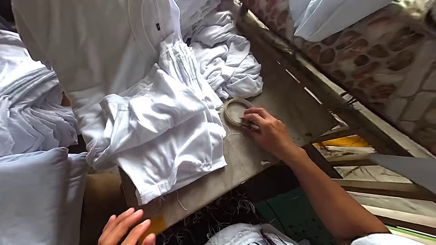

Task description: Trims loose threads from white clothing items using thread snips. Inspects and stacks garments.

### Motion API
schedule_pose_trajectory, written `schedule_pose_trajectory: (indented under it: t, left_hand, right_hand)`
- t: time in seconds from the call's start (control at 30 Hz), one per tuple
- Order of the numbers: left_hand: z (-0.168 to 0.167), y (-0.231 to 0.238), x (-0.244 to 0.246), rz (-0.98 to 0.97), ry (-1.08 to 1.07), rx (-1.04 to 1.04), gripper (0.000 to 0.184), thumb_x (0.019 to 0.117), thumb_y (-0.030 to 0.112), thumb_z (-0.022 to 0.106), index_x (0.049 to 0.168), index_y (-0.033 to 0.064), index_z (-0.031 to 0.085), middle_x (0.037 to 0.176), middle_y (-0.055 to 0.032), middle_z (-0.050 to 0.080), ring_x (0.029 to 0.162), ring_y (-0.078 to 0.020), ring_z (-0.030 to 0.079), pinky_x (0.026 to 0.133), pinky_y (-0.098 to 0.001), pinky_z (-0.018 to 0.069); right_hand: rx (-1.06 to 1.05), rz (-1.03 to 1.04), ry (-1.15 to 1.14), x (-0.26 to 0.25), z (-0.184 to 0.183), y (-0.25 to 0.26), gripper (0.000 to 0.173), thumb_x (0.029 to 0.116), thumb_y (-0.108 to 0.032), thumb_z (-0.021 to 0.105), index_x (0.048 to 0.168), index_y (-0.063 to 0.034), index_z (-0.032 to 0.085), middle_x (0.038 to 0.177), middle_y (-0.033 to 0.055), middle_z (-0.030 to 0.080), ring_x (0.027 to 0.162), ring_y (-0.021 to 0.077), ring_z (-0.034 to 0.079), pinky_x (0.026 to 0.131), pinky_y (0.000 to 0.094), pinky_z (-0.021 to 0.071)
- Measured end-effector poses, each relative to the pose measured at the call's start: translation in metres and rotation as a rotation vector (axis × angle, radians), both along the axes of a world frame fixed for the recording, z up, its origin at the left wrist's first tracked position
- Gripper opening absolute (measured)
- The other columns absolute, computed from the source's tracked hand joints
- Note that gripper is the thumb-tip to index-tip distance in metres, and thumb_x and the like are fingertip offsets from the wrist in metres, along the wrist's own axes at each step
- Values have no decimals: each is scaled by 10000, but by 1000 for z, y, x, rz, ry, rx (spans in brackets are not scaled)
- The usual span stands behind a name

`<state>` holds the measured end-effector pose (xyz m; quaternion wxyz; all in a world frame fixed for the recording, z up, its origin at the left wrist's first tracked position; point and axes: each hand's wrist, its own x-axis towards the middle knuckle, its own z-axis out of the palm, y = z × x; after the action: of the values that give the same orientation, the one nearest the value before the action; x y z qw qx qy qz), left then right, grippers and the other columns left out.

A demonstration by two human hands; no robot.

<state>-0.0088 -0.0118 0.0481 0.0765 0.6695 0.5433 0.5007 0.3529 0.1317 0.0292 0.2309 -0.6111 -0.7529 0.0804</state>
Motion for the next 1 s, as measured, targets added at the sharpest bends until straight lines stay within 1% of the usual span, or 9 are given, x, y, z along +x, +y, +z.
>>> schedule_pose_trajectory:
  t: [0.1, 0.17, 0.33, 0.5, 0.7, 0.8, 0.9, 0.93, 1.0]
  left_hand:
    - [5, 20, 26, -98, -85, 0, 202, 1054, 336, 556, 979, 199, 685, 1183, 143, 647, 1268, -1, 536, 1126, -247, 405]
    - [11, 31, 46, -162, -151, 18, 170, 1045, 320, 580, 1016, 201, 699, 1219, 134, 634, 1272, -9, 533, 1097, -217, 429]
    - [21, 44, 70, -79, -230, 167, 208, 1021, 349, 618, 1121, 197, 718, 1246, 112, 608, 1265, -15, 523, 1073, -198, 437]
    - [28, 38, 56, 10, -73, 152, 171, 1012, 334, 636, 1019, 193, 732, 1181, 46, 627, 1254, -63, 517, 1071, -226, 407]
    - [37, 32, 35, 22, 176, -26, 265, 1043, 323, 552, 896, 149, 688, 1126, -34, 657, 1269, -173, 499, 1060, -294, 361]
    - [30, 34, 35, -78, 268, 6, 279, 1092, 264, 397, 938, 117, 577, 1134, -81, 604, 1298, -227, 484, 1111, -348, 352]
    - [48, 14, 45, -449, -107, 30, 265, 1110, 275, 389, 914, 150, 515, 1095, 14, 584, 1253, -66, 517, 1119, -234, 380]
    - [59, 5, 45, -584, -225, 18, 308, 1105, 283, 395, 862, 143, 522, 1029, -2, 619, 1183, -92, 572, 1095, -256, 409]
    - [70, -1, 37, -595, -172, -16, 444, 1087, 449, 385, 800, 147, 537, 1003, -12, 662, 1161, -131, 593, 1075, -293, 412]
  right_hand:
    - [235, 144, 280, -12, 12, -30, 160, 1011, -137, 597, 1035, -6, 684, 913, 83, 706, 702, 81, 601, 632, 228, 503]
    - [144, 343, 652, -44, 30, -59, 153, 1083, -223, 519, 1160, -124, 607, 1037, -66, 729, 827, -86, 631, 711, 73, 498]
    - [-27, 666, 1042, -112, 23, -87, 135, 1103, -200, 474, 1169, -95, 525, 1081, -10, 737, 956, -25, 689, 805, 106, 538]
    - [-24, 768, 931, -128, 15, -86, 139, 1096, -168, 477, 1134, -36, 496, 970, 36, 661, 839, -55, 616, 772, 63, 485]
    - [162, 810, 653, -133, 1, -78, 184, 1108, -181, 426, 1078, -52, 553, 861, 83, 671, 735, 80, 642, 672, 161, 504]
    - [161, 770, 640, -137, 0, -80, 150, 1095, -173, 447, 1073, -57, 539, 814, 60, 636, 671, 71, 594, 624, 154, 472]
    - [49, 710, 815, -140, -4, -78, 138, 1055, -126, 496, 1141, -18, 502, 860, 39, 659, 730, -11, 603, 692, 95, 493]
    - [22, 698, 856, -140, -4, -77, 148, 1083, -151, 491, 1149, -18, 499, 876, 42, 681, 760, -19, 630, 708, 99, 508]
    - [-5, 698, 888, -139, -4, -77, 155, 1095, -168, 475, 1136, -20, 497, 875, 43, 681, 752, -29, 621, 694, 90, 495]
